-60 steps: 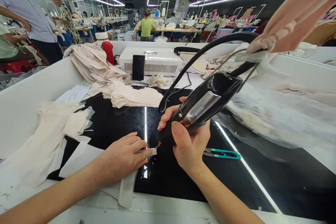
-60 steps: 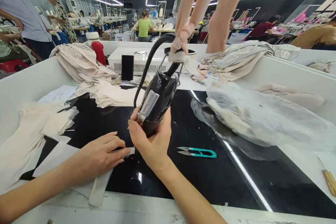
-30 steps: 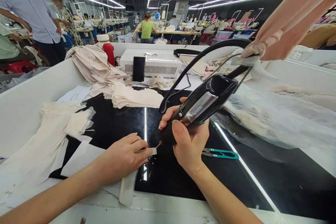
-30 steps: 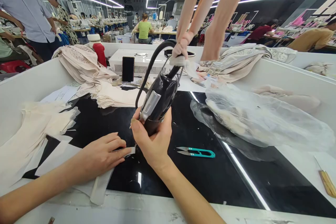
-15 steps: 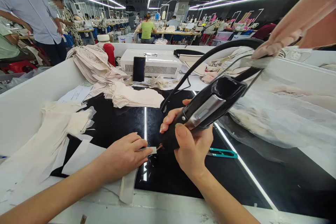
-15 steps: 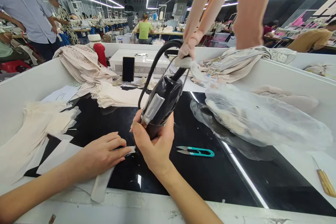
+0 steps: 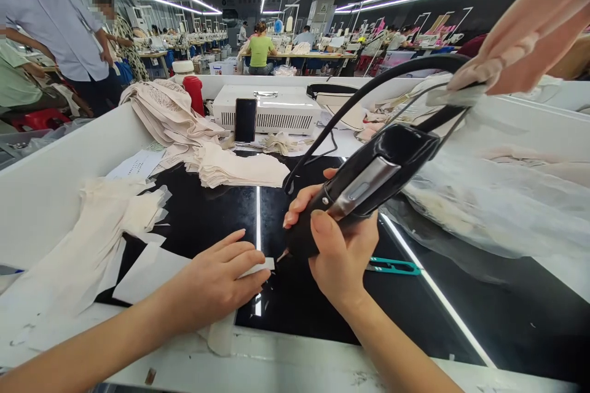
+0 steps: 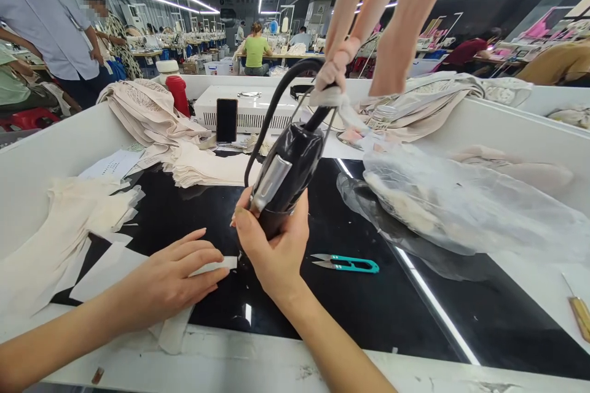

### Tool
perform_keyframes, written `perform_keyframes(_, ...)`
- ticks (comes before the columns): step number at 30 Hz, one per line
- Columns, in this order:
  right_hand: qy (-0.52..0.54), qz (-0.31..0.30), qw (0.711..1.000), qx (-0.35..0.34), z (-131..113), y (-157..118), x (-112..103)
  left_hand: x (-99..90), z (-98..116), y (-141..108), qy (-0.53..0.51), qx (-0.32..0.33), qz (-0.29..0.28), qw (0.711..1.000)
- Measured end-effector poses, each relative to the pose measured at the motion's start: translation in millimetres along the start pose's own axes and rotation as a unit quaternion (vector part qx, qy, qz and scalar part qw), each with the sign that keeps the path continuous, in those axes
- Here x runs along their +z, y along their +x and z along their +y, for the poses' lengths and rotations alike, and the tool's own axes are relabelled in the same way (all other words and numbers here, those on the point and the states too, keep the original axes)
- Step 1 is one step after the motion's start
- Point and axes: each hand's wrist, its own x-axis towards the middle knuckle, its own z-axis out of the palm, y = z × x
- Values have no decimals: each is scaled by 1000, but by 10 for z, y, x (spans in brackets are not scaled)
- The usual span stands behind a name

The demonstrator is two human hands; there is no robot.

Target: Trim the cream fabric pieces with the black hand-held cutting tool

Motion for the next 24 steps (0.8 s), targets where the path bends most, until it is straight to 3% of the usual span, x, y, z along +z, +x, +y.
perform_keyframes(18, -25, 9, 1000, -2, -15, -1, -28, 185, 157, 24, -22, -24, -36, 999)
perform_keyframes(24, -18, 10, 1000, 4, -13, 3, -19, 57, 319, 75, -115, 55, -32, 991)
